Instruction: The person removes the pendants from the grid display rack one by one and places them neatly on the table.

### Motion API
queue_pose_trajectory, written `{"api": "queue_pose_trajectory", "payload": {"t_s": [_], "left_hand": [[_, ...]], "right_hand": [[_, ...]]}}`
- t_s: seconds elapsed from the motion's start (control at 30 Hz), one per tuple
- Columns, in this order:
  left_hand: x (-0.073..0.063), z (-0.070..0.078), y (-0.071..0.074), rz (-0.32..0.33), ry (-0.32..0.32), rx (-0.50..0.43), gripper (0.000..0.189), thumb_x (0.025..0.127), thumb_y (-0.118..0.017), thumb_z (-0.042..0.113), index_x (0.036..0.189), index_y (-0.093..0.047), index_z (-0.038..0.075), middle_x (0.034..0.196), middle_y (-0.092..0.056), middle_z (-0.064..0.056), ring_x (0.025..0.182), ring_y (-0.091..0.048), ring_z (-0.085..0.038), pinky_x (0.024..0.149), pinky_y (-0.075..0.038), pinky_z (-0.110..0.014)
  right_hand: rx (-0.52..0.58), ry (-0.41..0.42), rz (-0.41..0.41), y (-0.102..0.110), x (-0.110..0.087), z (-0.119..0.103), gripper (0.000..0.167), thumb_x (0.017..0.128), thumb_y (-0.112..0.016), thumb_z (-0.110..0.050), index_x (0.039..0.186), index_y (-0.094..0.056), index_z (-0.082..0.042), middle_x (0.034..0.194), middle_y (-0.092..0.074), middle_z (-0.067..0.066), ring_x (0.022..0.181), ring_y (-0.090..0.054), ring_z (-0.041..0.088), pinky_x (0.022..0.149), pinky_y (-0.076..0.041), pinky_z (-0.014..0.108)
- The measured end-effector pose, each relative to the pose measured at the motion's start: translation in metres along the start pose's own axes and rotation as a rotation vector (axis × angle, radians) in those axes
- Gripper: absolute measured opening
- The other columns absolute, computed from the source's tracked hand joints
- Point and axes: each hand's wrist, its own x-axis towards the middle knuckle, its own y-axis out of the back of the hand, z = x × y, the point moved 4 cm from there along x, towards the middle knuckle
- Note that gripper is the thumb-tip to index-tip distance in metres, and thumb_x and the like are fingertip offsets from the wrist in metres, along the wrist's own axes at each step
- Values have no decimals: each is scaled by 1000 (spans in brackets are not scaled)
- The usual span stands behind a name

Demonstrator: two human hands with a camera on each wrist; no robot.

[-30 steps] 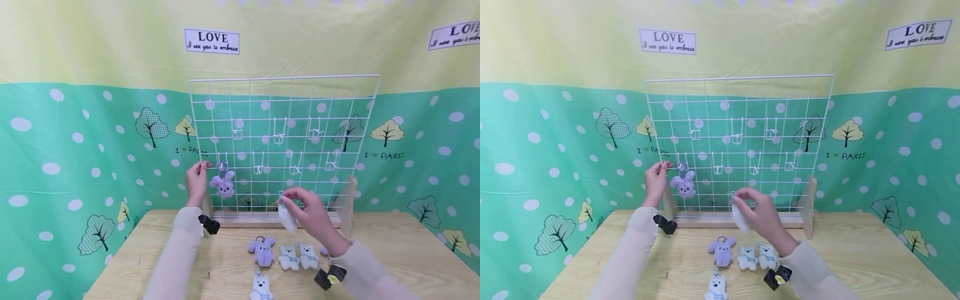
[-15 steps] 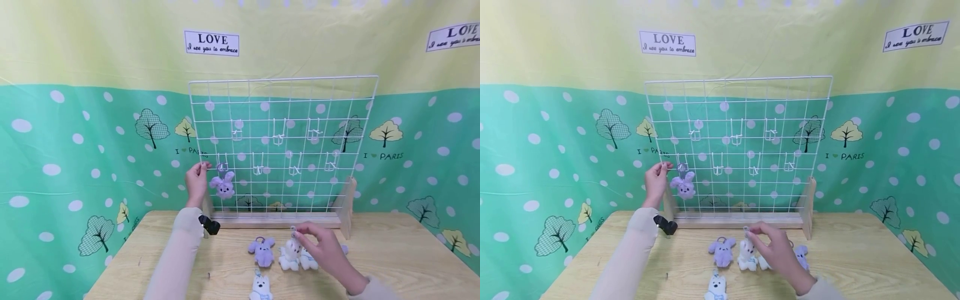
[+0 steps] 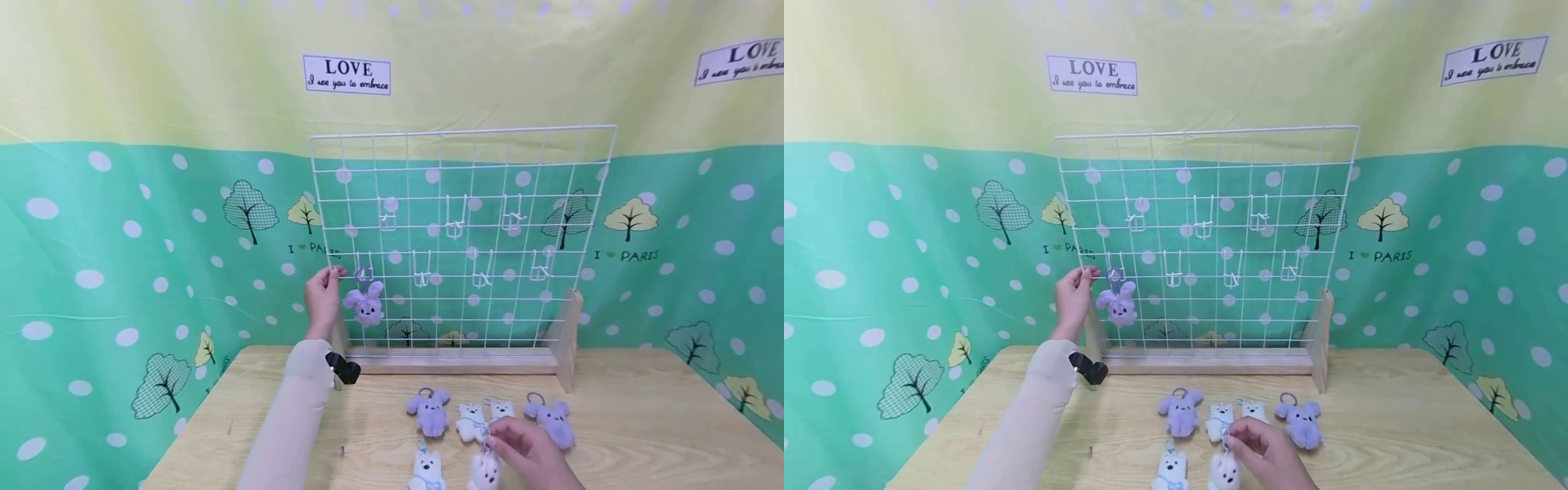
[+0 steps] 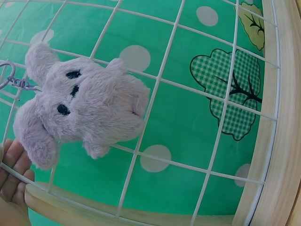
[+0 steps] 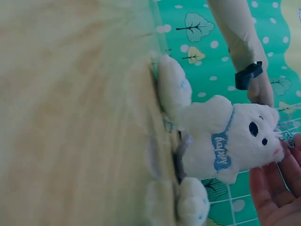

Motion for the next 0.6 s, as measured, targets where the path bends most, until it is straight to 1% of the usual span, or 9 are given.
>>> {"api": "queue_pose_trajectory", "payload": {"t_s": [0.13, 0.2, 0.27, 0.33, 0.5, 0.6], "left_hand": [[2, 0, 0, -2, -5, -9, 27, 99, -49, 21, 111, -65, 3, 108, -68, -11, 108, -60, -20, 98, -46, -33], [2, 0, 0, -4, -5, -8, 27, 99, -48, 22, 111, -65, 4, 108, -68, -9, 108, -59, -20, 98, -46, -33], [2, -1, 0, -9, -9, -8, 28, 99, -48, 22, 111, -65, 4, 108, -68, -10, 109, -59, -20, 98, -46, -33], [2, -1, 0, -8, -10, -8, 28, 100, -48, 22, 111, -65, 4, 109, -68, -10, 110, -59, -20, 99, -45, -33], [1, 0, 0, -9, -8, -9, 27, 100, -47, 21, 111, -65, 4, 109, -68, -11, 110, -59, -20, 99, -45, -33], [0, 0, -1, -18, -3, -9, 27, 100, -47, 21, 111, -65, 4, 109, -68, -12, 110, -59, -20, 99, -45, -34]], "right_hand": [[98, -16, -71, -5, -7, 13, 17, 95, -53, -9, 99, -59, 6, 86, -66, -6, 77, -59, 3, 67, -51, 22], [127, -32, -96, -7, -9, 17, 18, 96, -52, -10, 99, -59, 6, 85, -65, -8, 76, -59, 2, 66, -50, 21], [133, -56, -107, -8, -9, 21, 20, 96, -52, -11, 100, -58, 7, 86, -65, -8, 76, -58, 2, 66, -50, 21], [121, -107, -99, -8, -6, 25, 22, 95, -54, -15, 101, -58, 6, 87, -66, -4, 77, -58, 4, 67, -49, 21], [65, -241, -42, -9, 3, 29, 28, 91, -61, -24, 102, -60, 1, 92, -66, 3, 83, -60, 10, 73, -47, 21], [29, -249, -24, -10, 8, 30, 26, 90, -62, -24, 101, -62, 0, 96, -66, 5, 86, -61, 11, 75, -47, 21]]}}
